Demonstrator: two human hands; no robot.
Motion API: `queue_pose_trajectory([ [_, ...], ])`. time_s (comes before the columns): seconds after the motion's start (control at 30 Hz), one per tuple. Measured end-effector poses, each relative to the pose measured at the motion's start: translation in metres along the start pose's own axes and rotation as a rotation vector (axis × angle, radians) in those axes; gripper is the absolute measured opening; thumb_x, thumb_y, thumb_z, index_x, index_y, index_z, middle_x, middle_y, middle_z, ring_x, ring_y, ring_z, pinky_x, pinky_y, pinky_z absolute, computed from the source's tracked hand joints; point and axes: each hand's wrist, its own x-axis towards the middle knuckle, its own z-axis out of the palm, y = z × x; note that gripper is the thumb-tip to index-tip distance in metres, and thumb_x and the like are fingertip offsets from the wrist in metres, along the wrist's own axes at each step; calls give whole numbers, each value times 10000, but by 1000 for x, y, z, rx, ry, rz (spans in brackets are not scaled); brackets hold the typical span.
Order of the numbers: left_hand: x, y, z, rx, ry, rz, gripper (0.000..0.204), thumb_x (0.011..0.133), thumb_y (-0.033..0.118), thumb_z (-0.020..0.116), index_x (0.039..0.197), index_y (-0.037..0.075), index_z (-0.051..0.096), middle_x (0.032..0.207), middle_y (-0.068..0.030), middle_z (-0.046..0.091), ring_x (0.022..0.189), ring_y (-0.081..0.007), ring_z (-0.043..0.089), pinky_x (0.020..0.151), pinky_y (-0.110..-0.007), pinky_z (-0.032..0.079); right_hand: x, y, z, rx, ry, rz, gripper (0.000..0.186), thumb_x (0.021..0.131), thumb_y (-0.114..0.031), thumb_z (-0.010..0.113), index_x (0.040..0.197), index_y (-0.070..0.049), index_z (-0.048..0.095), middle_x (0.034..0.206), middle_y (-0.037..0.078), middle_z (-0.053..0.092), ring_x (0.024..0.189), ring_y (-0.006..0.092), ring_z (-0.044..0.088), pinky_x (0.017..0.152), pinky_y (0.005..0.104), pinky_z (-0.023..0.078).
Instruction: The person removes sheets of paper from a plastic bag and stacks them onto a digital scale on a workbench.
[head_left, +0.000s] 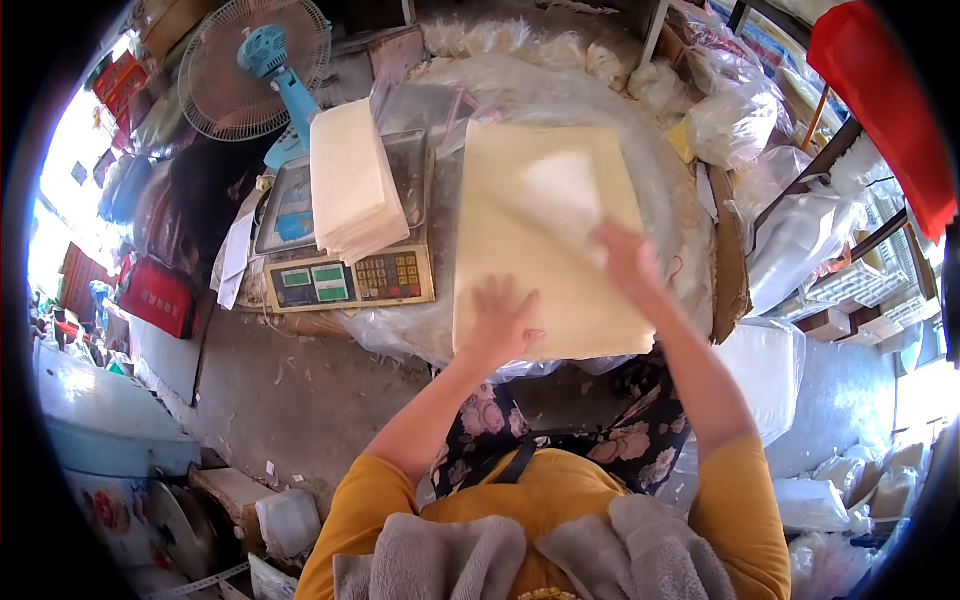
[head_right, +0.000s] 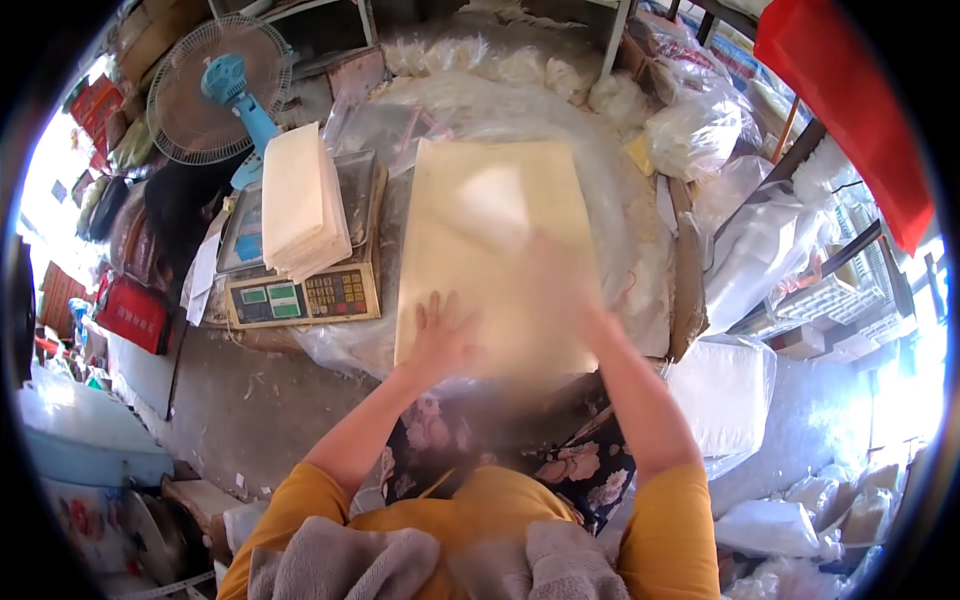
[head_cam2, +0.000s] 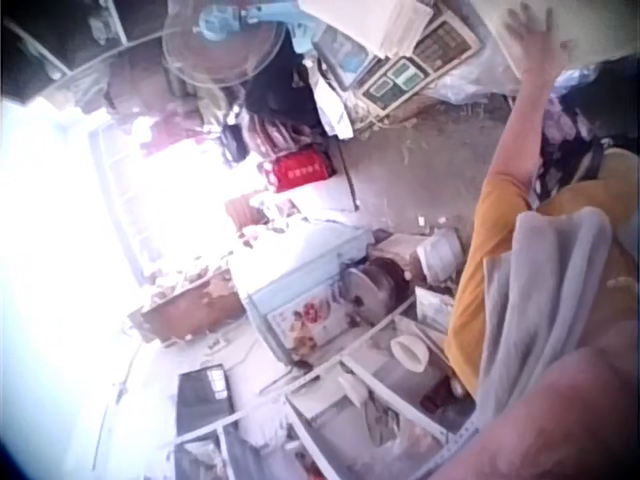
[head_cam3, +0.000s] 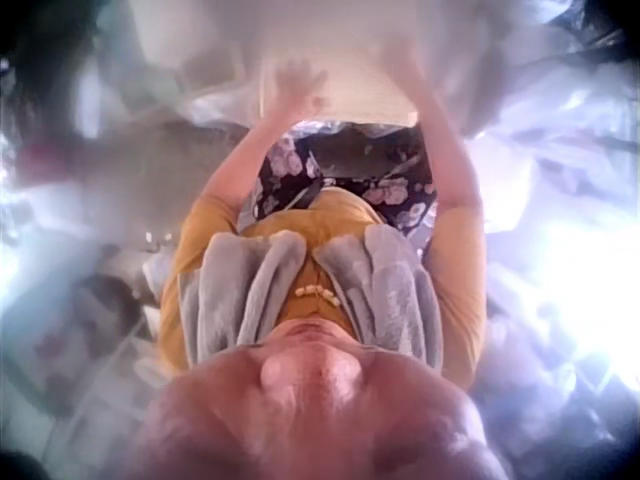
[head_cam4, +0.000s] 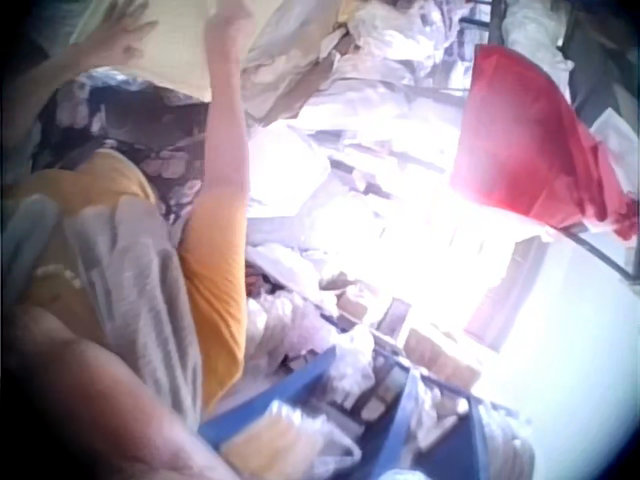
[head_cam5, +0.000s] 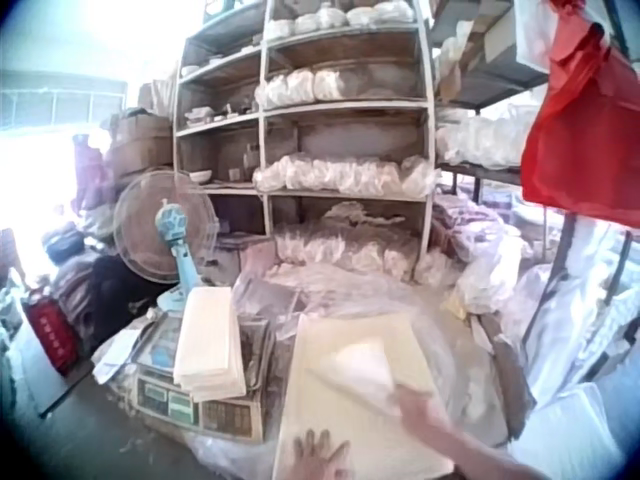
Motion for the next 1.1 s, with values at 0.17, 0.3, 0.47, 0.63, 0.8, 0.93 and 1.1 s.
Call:
queue_pose_trajectory([
  [0.17, -5, -2, -2, 46, -15, -25, 673, 764, 443, 655, 1366, 194, 488, 1452, -295, 291, 1345, -551, 198, 1047, -692, 184, 10, -128, -112, -345, 287, -256, 404, 858, -114, 553, 1259, -71, 564, 1069, 96, 671, 895, 270, 659, 744, 375, 536],
  [0.3, 3, 5, -29, -128, -106, -150, 645, 754, 281, 737, 1338, 153, 494, 1436, -226, 344, 1370, -426, 249, 1086, -620, 186, -37, -126, -89, -305, 142, -568, 339, 838, 32, 527, 1163, -13, 614, 998, 173, 648, 787, 310, 645, 709, 348, 546],
  [0.47, 2, -13, -50, -604, 480, -117, 536, 754, 67, 683, 1269, 116, 540, 1377, -152, 446, 1345, -327, 348, 1111, -479, 242, -108, -88, -50, -256, -251, -475, 452, 748, 75, 534, 1184, -28, 595, 1034, 122, 671, 848, 284, 635, 817, 385, 522],
  [0.63, -31, -62, -43, -709, 53, 124, 222, 820, -18, 602, 1030, 19, 663, 1024, -87, 677, 1027, -240, 618, 919, -320, 451, -116, -39, -92, 272, -515, -44, 364, 850, 79, 513, 1189, -11, 608, 1069, 95, 681, 1043, 191, 620, 905, 324, 487],
  [0.8, -45, -60, -56, -1000, 119, -410, 127, 882, 66, 606, 959, -10, 671, 881, -38, 696, 838, -117, 632, 738, -265, 494, -108, 10, -113, 209, -348, -131, 285, 873, 18, 531, 1140, 0, 631, 1054, 107, 683, 1032, 167, 619, 922, 304, 462],
  [0.93, -27, -62, -62, -900, 237, -523, 234, 868, 170, 658, 984, -33, 647, 779, -63, 686, 752, -117, 626, 715, -273, 494, -100, 19, -78, 133, -306, 222, 218, 819, -102, 602, 1009, 0, 635, 880, 146, 685, 802, 253, 649, 769, 356, 502],
  [1.1, 12, -50, -60, -473, 313, -633, 448, 823, 247, 708, 1167, -1, 564, 971, -165, 673, 851, -275, 654, 780, -364, 505, -82, 62, -21, 207, -16, 413, 408, 792, -131, 663, 1173, -1, 594, 925, 136, 697, 885, 192, 652, 791, 339, 498],
])
